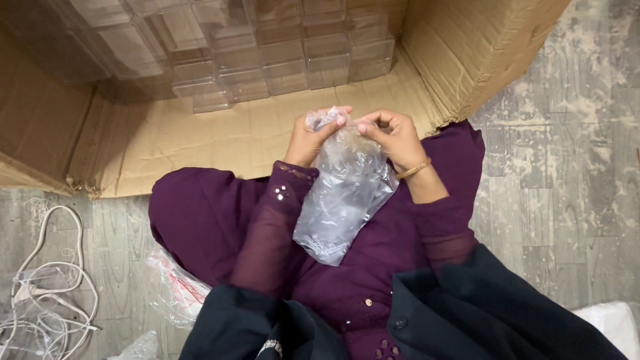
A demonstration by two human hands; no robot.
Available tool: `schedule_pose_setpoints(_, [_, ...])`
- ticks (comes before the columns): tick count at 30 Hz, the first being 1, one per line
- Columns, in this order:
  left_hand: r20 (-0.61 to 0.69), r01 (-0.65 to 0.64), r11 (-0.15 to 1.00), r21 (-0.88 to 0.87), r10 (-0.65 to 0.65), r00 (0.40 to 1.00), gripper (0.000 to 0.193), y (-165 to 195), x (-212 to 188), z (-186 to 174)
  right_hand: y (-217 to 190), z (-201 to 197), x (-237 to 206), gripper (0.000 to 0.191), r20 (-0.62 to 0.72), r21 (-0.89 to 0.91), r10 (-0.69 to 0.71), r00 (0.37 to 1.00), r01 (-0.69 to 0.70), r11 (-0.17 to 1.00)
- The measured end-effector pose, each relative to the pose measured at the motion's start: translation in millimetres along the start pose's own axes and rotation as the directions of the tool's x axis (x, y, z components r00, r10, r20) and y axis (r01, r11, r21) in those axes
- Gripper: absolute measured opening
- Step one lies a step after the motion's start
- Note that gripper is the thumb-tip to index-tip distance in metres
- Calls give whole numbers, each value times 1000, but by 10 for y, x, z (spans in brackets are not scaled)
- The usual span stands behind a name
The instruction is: The person sits on the floor and removes clear plastic boxes from plastic poly bags one at a time, then stacks the boxes into a large cardboard box in front of them. They continue opening bags, pulling out boxes, and arranging them in rows inside the box.
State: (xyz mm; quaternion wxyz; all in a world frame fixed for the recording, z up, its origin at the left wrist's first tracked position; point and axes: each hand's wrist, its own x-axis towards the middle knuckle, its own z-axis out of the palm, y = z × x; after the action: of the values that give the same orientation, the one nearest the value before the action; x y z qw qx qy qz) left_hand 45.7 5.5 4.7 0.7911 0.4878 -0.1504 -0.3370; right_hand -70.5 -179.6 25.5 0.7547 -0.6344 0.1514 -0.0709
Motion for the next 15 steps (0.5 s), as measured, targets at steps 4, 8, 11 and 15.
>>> schedule_pose_setpoints(4, [-21, -8, 997, -79, 7, 1000, 26, -84, 24, 34, 122, 93, 77, 15, -86, -137, -120, 989, 107, 985])
schedule_pose_setpoints(8, [18, 59, 979, -194, -57, 998, 21, -224, 41, -64, 242, 104, 89, 17, -13, 338, 25, 1000, -19, 941])
schedule_pose_setpoints(11, [-28, 194, 883, -428, -227, 973, 16, -323, 138, -298, 255, 5, 66, 24, 206, 644, 175, 963, -268, 717])
schedule_pose_setpoints(15, [-21, 168, 949, -265, -180, 983, 20, -324, 420, -741, 160, -180, 294, 25, 133, 751, 54, 990, -136, 646])
